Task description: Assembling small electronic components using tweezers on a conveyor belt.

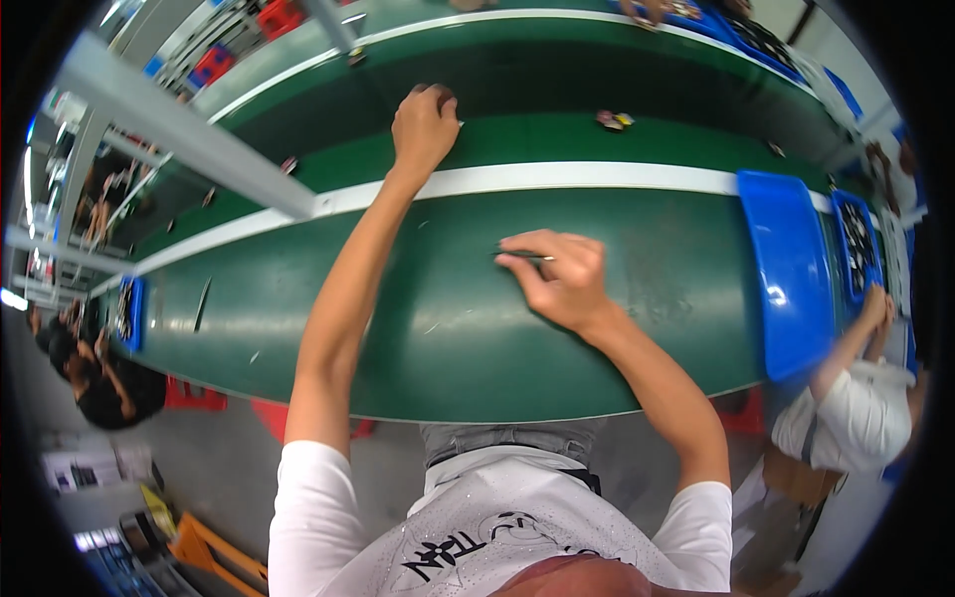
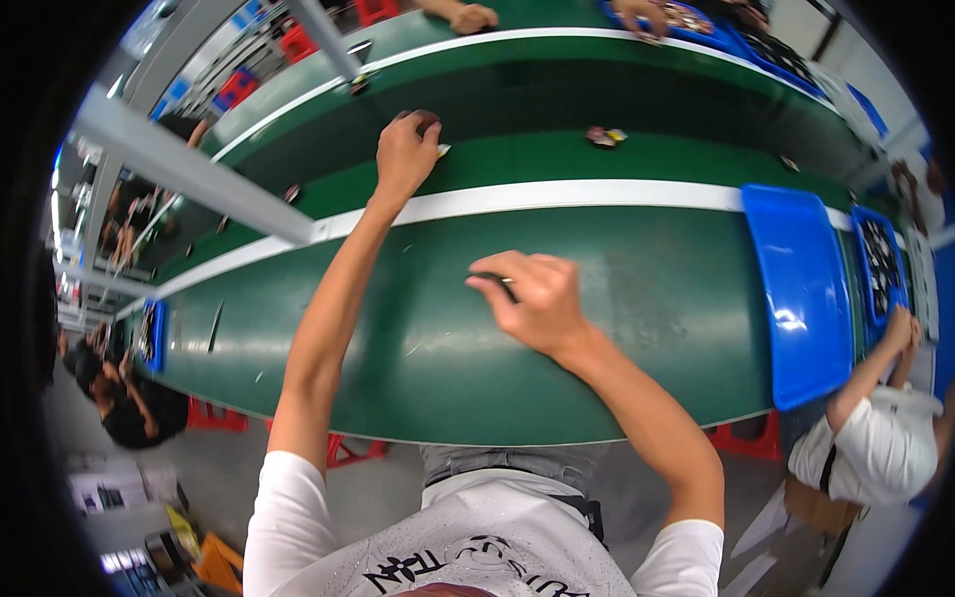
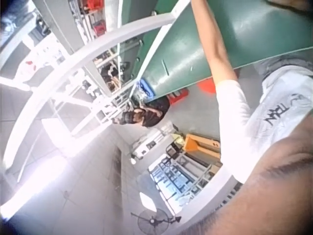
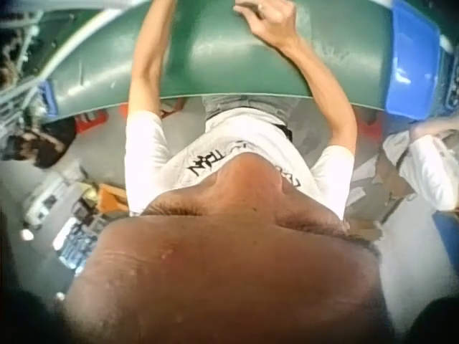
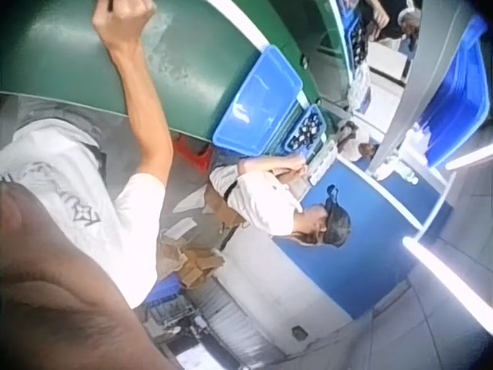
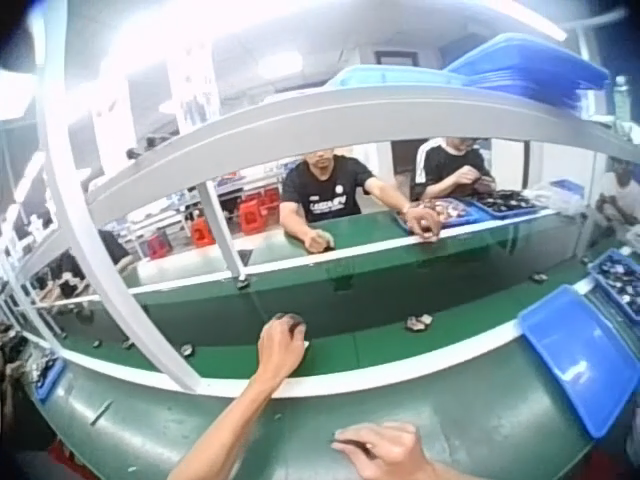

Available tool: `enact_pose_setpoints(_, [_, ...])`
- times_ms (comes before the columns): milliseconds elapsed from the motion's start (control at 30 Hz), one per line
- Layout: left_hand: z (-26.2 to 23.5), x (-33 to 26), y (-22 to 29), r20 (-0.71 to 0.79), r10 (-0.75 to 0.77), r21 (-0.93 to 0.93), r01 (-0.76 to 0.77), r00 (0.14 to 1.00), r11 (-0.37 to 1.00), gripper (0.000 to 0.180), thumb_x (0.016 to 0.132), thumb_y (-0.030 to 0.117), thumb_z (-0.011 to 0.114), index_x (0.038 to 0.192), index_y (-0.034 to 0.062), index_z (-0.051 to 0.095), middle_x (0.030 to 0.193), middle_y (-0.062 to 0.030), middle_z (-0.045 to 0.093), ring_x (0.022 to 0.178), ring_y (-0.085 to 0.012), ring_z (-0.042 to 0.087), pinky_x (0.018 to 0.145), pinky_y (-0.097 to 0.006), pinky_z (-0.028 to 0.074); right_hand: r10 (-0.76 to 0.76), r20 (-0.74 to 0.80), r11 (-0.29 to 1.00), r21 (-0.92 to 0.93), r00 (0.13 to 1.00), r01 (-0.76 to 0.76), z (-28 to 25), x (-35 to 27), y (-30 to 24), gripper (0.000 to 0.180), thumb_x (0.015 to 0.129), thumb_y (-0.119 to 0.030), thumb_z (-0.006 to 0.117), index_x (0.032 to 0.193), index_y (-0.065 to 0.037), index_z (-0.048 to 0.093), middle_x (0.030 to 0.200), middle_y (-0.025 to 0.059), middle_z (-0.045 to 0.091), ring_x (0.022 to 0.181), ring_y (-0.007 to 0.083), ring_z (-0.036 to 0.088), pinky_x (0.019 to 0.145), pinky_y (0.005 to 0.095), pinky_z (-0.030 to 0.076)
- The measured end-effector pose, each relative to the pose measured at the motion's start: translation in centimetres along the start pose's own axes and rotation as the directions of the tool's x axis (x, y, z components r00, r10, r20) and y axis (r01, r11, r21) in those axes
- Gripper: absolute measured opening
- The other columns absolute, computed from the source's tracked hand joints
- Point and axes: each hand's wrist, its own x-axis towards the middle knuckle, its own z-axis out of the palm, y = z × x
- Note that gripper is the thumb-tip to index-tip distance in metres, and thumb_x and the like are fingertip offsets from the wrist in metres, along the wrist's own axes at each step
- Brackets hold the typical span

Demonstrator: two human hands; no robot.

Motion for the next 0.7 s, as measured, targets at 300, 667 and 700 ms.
enact_pose_setpoints(300, [8.9,4.5,12.4,0.620,0.004,-0.460,0.360,0.784,0.812,0.023,0.092,0.012,0.067,0.105,-0.0056,0.072,0.086,-0.0127,0.073,0.064,-0.0166,0.072,0.049,-0.030,0.058,0.074,0.060,0.996,-0.054,0.995,-0.071,-1.0,-0.3,-0.6,0.012,0.076,-0.005,0.079,0.083,-0.008,0.070,0.077,0.0044,0.073,0.055,0.0232,0.065,0.052,0.0326,0.050])
enact_pose_setpoints(667, [11.0,4.1,13.1,0.720,-0.187,-0.291,0.535,0.669,0.793,0.010,0.084,0.005,0.071,0.091,-0.0023,0.069,0.076,-0.0078,0.069,0.054,-0.0125,0.061,0.047,-0.027,0.047,0.031,0.052,0.999,-0.045,0.998,-0.029,-0.5,-0.7,-0.5,0.014,0.075,-0.006,0.080,0.084,-0.008,0.070,0.075,0.0036,0.071,0.052,0.0235,0.061,0.049,0.0333,0.045])
enact_pose_setpoints(700, [10.4,4.0,12.8,0.719,-0.165,-0.342,0.550,0.675,0.762,0.010,0.084,0.004,0.071,0.092,-0.0026,0.068,0.076,-0.0076,0.069,0.054,-0.0122,0.061,0.047,-0.027,0.047,0.027,0.049,0.999,-0.038,0.998,-0.025,-0.4,-0.7,-0.5,0.014,0.075,-0.006,0.080,0.084,-0.008,0.070,0.075,0.0036,0.071,0.051,0.0234,0.061,0.049,0.0331,0.045])
